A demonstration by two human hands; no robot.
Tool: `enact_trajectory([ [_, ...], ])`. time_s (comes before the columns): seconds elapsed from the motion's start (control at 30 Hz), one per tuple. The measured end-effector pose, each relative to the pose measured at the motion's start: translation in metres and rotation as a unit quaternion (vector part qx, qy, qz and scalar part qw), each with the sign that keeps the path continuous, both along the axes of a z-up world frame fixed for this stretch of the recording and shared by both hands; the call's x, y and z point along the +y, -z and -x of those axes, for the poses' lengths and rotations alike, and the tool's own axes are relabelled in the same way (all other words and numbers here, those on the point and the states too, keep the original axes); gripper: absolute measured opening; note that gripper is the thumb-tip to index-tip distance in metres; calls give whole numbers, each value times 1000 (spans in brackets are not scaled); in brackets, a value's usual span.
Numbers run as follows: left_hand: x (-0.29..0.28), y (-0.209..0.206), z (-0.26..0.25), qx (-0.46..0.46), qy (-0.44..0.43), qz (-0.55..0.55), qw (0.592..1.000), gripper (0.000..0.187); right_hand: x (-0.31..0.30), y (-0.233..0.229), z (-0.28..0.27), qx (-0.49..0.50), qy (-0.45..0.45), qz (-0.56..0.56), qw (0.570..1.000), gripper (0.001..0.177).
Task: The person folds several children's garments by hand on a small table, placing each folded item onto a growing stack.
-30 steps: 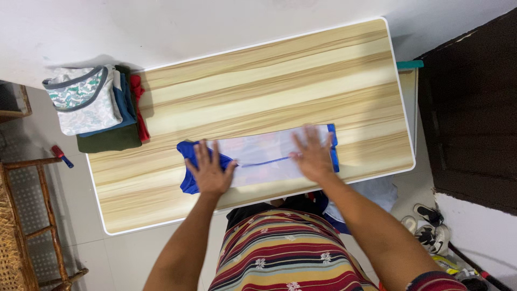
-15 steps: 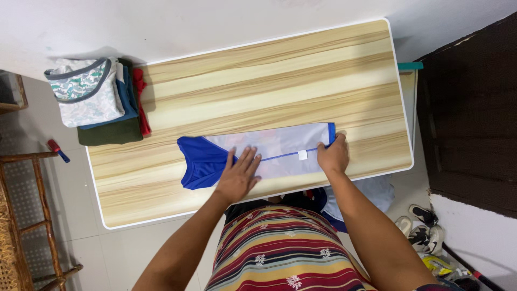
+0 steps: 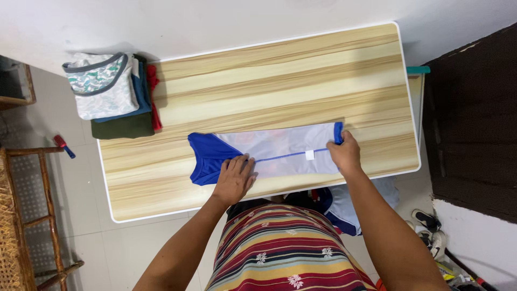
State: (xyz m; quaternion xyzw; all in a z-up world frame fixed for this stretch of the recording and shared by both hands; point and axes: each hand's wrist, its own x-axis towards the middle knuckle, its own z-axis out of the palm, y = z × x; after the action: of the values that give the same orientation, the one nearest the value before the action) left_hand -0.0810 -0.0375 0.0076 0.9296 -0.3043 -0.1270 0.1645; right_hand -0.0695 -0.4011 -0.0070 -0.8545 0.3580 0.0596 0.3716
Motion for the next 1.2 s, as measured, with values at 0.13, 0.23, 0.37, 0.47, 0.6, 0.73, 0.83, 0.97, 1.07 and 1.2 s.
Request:
enact_trajectory([
  [0.13, 2, -4, -2, 24, 5, 4, 1000, 52, 46, -23, -7, -50, -63, -30, 996, 42],
  [0.23, 4, -4, -5, 12, -5, 19, 1000, 51, 94, -10, -13, -52, -107, -51, 992, 53],
  [0.37, 10, -5, -6, 40, -12, 66, 997, 53, 155, 32, -23, -105, -167, -20, 980, 46],
  [0.47, 16, -8, -7, 57, -10, 97, 994, 58, 177, 51, -27, -75, -210, -30, 974, 50],
  [0.6, 15, -11, -9, 79, 4, 78, 994, 60, 173, 55, -24, 0, -184, -127, 975, 56],
  [0.73, 13, -17, -8, 56, 12, 63, 996, 56, 128, 42, -7, -129, -183, 10, 975, 49],
  [0.83, 7, -22, -10, 69, 11, 68, 995, 60, 98, 23, 1, -100, -157, 81, 979, 54],
  [0.97, -3, -20, -15, 99, 13, 0, 995, 60, 96, 17, 6, 82, -39, -89, 992, 67],
  [1.07, -3, -12, -13, 108, 9, -11, 994, 59, 99, 28, 5, 74, -40, -145, 986, 39],
  [1.2, 7, 8, -13, 82, -14, 95, 992, 53, 107, 18, 6, 37, -29, -226, 973, 32],
])
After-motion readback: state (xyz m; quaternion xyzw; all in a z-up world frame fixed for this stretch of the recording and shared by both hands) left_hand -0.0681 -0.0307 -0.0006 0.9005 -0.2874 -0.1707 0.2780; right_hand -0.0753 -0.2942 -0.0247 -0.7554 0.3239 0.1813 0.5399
